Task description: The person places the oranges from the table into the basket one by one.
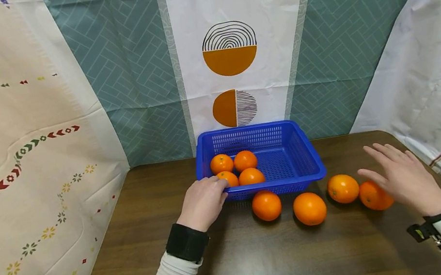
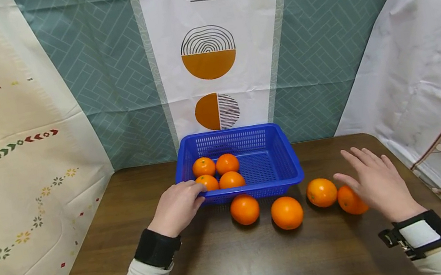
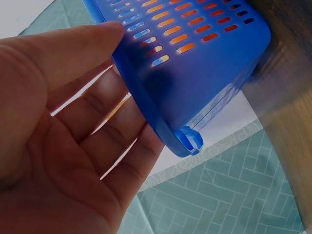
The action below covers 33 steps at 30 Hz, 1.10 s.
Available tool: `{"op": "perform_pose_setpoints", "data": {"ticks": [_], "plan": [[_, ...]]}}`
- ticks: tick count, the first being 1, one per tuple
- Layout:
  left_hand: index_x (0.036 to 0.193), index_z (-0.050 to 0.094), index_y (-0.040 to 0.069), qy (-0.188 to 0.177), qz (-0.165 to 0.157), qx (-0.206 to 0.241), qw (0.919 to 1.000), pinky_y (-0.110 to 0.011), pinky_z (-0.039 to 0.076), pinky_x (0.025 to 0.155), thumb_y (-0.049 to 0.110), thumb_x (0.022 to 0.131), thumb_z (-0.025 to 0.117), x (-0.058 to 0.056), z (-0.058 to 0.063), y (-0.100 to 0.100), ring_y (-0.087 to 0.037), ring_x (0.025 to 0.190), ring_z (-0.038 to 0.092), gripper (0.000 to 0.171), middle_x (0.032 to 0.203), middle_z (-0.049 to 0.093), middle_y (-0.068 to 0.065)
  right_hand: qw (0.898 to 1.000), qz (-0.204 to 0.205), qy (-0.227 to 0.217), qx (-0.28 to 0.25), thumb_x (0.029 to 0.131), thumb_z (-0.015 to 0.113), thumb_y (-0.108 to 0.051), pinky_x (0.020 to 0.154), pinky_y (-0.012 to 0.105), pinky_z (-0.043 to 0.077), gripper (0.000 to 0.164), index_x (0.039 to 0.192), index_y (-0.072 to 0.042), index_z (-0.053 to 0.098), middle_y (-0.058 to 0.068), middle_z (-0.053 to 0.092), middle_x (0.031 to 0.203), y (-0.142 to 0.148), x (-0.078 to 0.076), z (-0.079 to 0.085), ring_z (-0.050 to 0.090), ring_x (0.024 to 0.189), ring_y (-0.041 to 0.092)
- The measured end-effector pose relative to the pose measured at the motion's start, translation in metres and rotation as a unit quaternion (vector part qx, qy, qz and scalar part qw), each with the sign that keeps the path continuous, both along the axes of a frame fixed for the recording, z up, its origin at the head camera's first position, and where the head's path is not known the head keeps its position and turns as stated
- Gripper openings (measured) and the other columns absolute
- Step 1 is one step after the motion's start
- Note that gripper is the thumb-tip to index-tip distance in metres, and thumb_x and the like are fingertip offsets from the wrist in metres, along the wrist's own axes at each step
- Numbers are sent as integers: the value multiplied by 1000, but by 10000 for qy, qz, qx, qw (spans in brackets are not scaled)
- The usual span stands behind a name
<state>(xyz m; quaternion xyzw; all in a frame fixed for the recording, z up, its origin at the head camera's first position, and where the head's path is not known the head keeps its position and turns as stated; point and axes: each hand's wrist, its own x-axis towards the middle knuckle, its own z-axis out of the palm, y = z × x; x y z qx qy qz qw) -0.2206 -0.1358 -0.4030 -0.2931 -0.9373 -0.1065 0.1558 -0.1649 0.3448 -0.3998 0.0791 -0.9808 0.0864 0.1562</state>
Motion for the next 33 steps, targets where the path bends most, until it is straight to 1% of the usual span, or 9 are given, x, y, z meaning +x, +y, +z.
{"op": "perform_pose_setpoints", "data": {"ticks": [7, 11, 17, 22, 25, 30, 33], "plan": [[102, 78, 11, 96, -32, -2, 9999, -44, 60, 79, 18, 95, 90, 1, -1, -1, -29, 81, 68, 16, 90, 72, -5, 10000, -34, 44, -24, 107, 73, -40, 113, 83, 26, 72, 157, 6, 49, 41, 48, 154, 13, 0, -7, 40, 142, 62], [102, 78, 11, 107, -32, -4, 9999, -44, 61, 79, 18, 95, 90, 1, -1, -1, -29, 82, 68, 16, 90, 72, -5, 10000, -60, 27, -9, 107, 73, -42, 110, 81, 31, 73, 155, 8, 50, 42, 49, 152, 18, -1, -12, 42, 140, 64], [102, 78, 11, 170, -41, -12, 9998, -44, 61, 78, 18, 94, 91, 1, -1, -1, -29, 81, 68, 16, 89, 72, -5, 10000, -21, 7, -2, 106, 75, -42, 110, 77, 36, 73, 152, 11, 52, 44, 51, 150, 24, -1, -20, 45, 138, 65], [102, 79, 11, 154, -48, 14, 9999, -44, 60, 77, 18, 94, 91, 1, 0, 0, -29, 80, 67, 16, 89, 72, -5, 9999, 29, -100, -66, 106, 76, -40, 109, 76, 38, 73, 153, 10, 52, 43, 51, 149, 26, 2, -29, 46, 136, 65], [102, 78, 11, 141, -54, 19, 9999, -44, 61, 78, 17, 94, 91, 1, -1, 0, -29, 80, 67, 16, 89, 72, -5, 9996, 45, -251, -155, 105, 76, -41, 108, 76, 39, 73, 154, 8, 52, 42, 51, 150, 24, 4, -33, 47, 137, 64], [103, 78, 10, 175, -113, 67, 9998, -45, 61, 78, 15, 94, 91, 1, -1, -1, -29, 81, 68, 16, 90, 73, -6, 9964, 8, -758, -392, 107, 74, -45, 107, 80, 39, 76, 158, 5, 48, 40, 46, 157, 19, 11, -39, 45, 140, 63], [101, 78, 11, 209, -145, 102, 9996, -45, 60, 78, 15, 94, 91, 0, -1, -1, -29, 82, 69, 16, 90, 73, -6, 9944, 5, -957, -456, 106, 75, -47, 107, 81, 39, 79, 159, 4, 48, 39, 46, 159, 16, 15, -42, 44, 142, 63]]}}
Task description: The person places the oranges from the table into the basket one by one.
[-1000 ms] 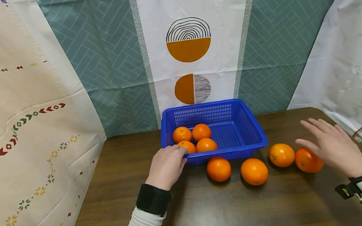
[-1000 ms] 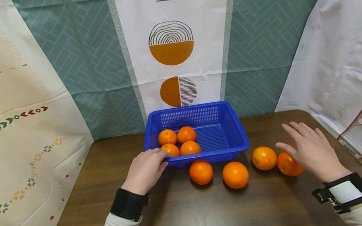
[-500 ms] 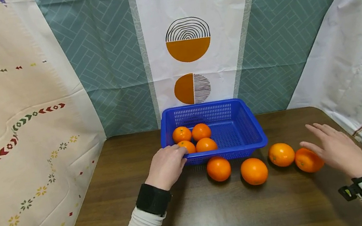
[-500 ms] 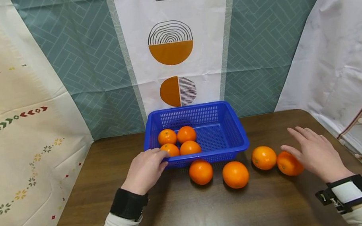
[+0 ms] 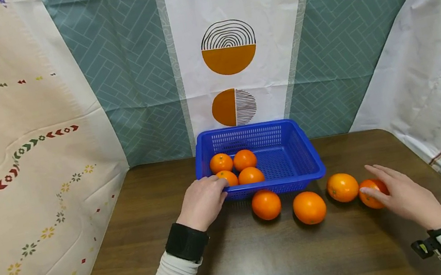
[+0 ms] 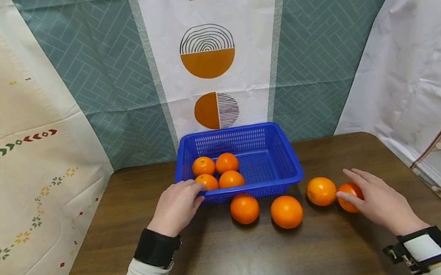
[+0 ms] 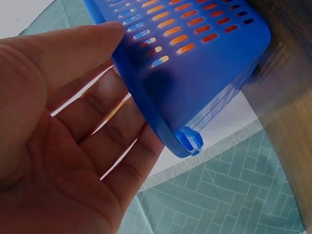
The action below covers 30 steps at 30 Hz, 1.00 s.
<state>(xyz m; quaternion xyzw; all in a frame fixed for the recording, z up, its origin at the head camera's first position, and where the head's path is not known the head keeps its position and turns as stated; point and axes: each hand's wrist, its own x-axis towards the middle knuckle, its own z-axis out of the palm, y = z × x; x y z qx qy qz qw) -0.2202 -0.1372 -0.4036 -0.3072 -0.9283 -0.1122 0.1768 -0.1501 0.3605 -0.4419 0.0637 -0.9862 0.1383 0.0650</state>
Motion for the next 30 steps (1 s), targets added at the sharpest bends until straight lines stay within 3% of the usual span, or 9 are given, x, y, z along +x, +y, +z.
{"op": "perform_pose_setpoints", "data": {"ticks": [9, 23, 30], "plan": [[99, 77, 11, 99, -42, 47, 9999, -45, 60, 77, 15, 94, 91, 0, -1, 0, -29, 83, 69, 15, 90, 73, -5, 9999, -18, -116, -17, 99, 81, -54, 106, 84, 39, 90, 159, 4, 49, 37, 48, 158, -4, 3, -6, 45, 141, 63], [96, 77, 11, 283, -93, 74, 9995, -45, 60, 74, 13, 93, 91, -1, -3, 0, -28, 81, 69, 15, 87, 71, -4, 9995, 83, 297, 84, 90, 93, -43, 97, 82, 47, 88, 154, 3, 54, 36, 55, 150, -3, 6, -14, 54, 131, 63], [94, 77, 12, 365, -116, 104, 9992, -45, 59, 73, 14, 93, 91, -1, -3, 0, -29, 80, 69, 15, 85, 70, -4, 9998, -38, 165, 87, 90, 92, -45, 95, 82, 46, 88, 154, 2, 54, 36, 54, 151, -3, 7, -14, 52, 129, 64]]}}
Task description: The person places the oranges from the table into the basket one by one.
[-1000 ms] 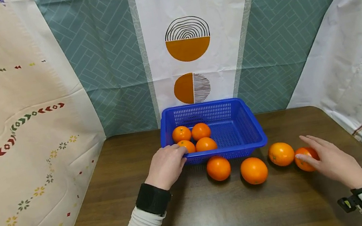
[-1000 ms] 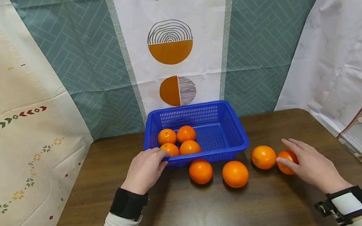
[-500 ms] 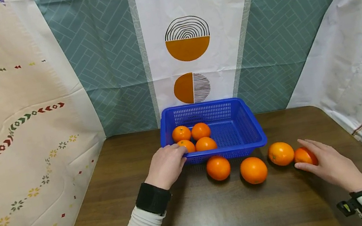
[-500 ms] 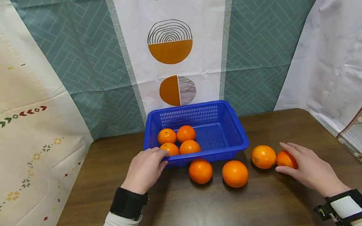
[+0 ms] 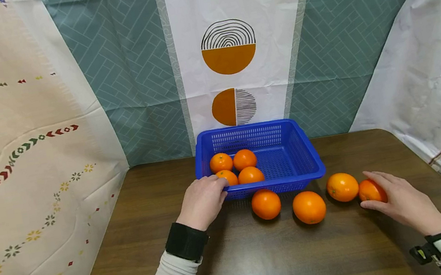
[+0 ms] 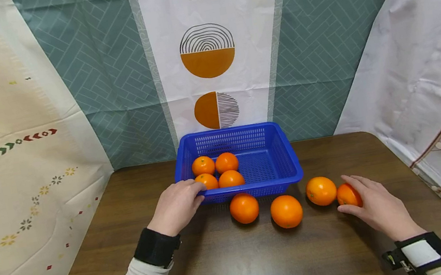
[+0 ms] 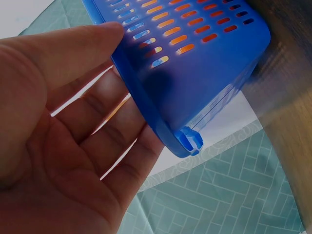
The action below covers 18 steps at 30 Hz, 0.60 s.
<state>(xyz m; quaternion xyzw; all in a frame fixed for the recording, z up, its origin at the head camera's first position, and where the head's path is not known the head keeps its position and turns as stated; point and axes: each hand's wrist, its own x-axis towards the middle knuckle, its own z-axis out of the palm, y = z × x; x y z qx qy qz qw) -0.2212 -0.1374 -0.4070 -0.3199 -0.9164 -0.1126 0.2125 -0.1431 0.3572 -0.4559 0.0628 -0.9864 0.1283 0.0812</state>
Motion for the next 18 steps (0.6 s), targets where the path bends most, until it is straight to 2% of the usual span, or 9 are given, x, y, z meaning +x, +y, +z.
{"op": "perform_pose_setpoints", "data": {"ticks": [4, 11, 18], "plan": [[94, 77, 11, -33, 7, -27, 10000, -45, 60, 73, 14, 94, 91, 0, 0, 0, -29, 80, 69, 14, 85, 70, -4, 10000, -48, -60, 9, 90, 93, -47, 94, 83, 47, 88, 153, 2, 55, 36, 53, 151, 0, 0, 0, 52, 128, 65], [96, 76, 12, -146, 40, -37, 9999, -45, 60, 76, 15, 94, 90, 1, 1, 0, -29, 81, 70, 14, 87, 71, -4, 9999, -8, 90, -71, 88, 95, -44, 92, 81, 49, 85, 149, 2, 58, 36, 55, 147, -1, 2, -1, 56, 122, 64], [97, 76, 12, -187, 69, -63, 9998, -44, 60, 76, 15, 94, 90, 0, 1, 0, -29, 82, 69, 14, 87, 71, -4, 9997, -55, 93, -207, 88, 95, -40, 91, 76, 52, 81, 146, 5, 59, 38, 56, 142, -1, 2, -2, 60, 117, 59]]}}
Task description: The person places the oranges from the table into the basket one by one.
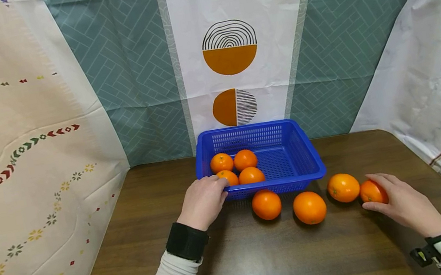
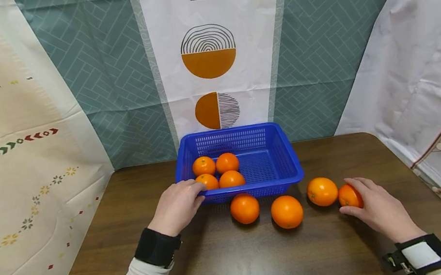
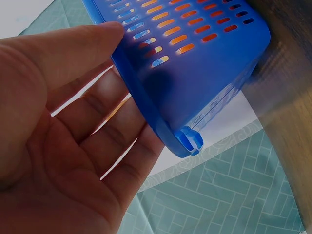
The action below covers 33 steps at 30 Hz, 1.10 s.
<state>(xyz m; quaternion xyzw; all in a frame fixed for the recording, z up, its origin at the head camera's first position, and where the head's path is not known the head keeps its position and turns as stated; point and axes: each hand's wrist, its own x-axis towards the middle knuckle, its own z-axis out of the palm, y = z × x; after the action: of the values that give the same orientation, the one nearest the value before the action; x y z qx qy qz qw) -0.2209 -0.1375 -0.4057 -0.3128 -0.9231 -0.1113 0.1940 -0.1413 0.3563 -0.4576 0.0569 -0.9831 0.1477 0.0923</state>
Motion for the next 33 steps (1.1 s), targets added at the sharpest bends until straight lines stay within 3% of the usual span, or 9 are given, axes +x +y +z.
{"op": "perform_pose_setpoints", "data": {"ticks": [13, 26, 33], "plan": [[99, 77, 11, -124, 19, -7, 9999, -45, 60, 78, 16, 96, 89, 0, 2, 0, -29, 83, 69, 14, 89, 72, -5, 9998, -142, 136, 30, 87, 97, -36, 86, 74, 54, 79, 143, 6, 60, 38, 58, 135, 3, 2, -1, 63, 108, 55], [94, 77, 11, 76, -76, 99, 9999, -45, 60, 74, 14, 93, 91, -1, 0, 0, -29, 80, 69, 15, 86, 71, -4, 9992, -159, 357, 78, 85, 98, -34, 79, 72, 55, 77, 140, 5, 61, 36, 58, 133, 6, 12, 13, 64, 102, 54], [95, 76, 11, -85, -7, 73, 9999, -44, 60, 75, 14, 94, 91, 0, 2, 0, -27, 80, 68, 15, 86, 70, -3, 9980, -42, 620, 123, 81, 100, -32, 75, 70, 56, 78, 140, 2, 62, 34, 59, 133, 5, 16, 25, 64, 100, 54]]}}
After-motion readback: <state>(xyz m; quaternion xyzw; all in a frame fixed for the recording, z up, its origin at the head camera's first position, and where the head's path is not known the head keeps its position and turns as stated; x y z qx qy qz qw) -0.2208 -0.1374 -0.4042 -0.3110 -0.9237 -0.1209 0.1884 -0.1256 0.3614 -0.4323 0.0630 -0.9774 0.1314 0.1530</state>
